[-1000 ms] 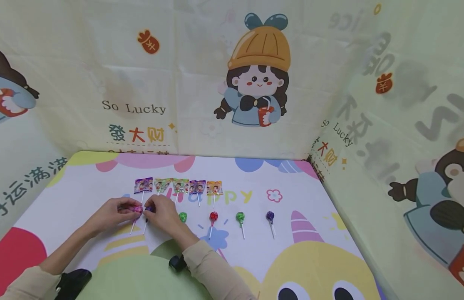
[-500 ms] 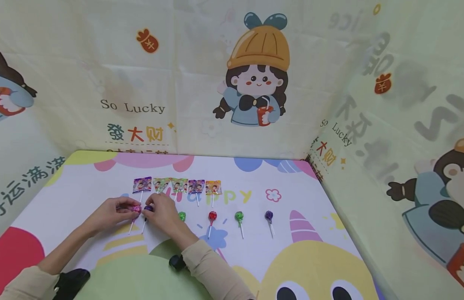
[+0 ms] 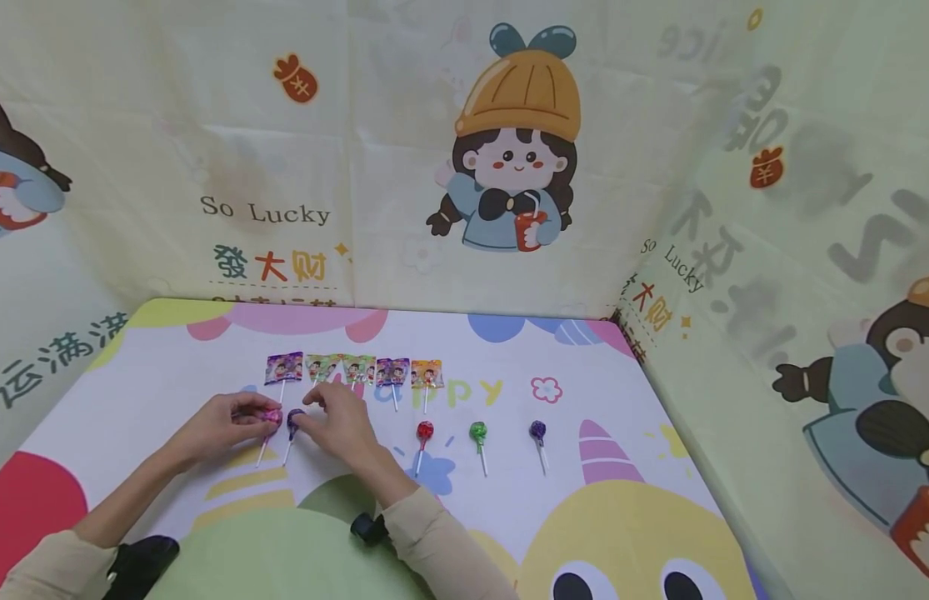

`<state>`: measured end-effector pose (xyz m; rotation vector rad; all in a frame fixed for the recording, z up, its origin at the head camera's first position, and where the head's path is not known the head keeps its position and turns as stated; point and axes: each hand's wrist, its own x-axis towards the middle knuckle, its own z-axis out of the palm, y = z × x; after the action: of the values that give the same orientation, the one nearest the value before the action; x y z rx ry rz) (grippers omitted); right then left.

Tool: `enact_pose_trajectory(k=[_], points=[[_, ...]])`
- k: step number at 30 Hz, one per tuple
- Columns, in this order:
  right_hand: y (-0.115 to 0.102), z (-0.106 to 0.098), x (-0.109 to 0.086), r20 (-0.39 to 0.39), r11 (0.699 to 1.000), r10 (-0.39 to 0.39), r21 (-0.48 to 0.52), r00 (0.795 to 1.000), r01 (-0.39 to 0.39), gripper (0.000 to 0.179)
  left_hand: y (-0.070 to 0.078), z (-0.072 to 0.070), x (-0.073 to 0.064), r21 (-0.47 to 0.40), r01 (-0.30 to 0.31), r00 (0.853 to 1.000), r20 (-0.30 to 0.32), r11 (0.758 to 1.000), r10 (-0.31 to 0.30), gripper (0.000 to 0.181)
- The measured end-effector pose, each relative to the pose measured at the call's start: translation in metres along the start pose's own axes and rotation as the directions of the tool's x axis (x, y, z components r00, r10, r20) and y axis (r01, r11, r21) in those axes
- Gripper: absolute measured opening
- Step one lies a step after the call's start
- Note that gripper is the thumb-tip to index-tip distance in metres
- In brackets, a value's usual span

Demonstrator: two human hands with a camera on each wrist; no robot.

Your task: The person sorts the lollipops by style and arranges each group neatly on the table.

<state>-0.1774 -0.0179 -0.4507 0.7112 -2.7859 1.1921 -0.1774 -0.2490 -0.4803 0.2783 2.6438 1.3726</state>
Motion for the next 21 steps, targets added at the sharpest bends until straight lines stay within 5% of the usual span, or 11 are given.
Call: enact_pose_trajectory(k=[12,21], points=[[0.008,-0.02,-0.022,-0.049,0.994,-0.057,0.09,0.997,0.061,0.022,0.0,0.0,-0.001,0.011,0.002,1.0,-0.002,1.0,-0.002,0.035],[0.017,-0.031,-0.033,-0.06,0.995,-0.028,0.089,0.998,0.033,0.022,0.001,0.001,-0.001,0.018,0.005,1.0,-0.004,1.0,-0.005,0.035]])
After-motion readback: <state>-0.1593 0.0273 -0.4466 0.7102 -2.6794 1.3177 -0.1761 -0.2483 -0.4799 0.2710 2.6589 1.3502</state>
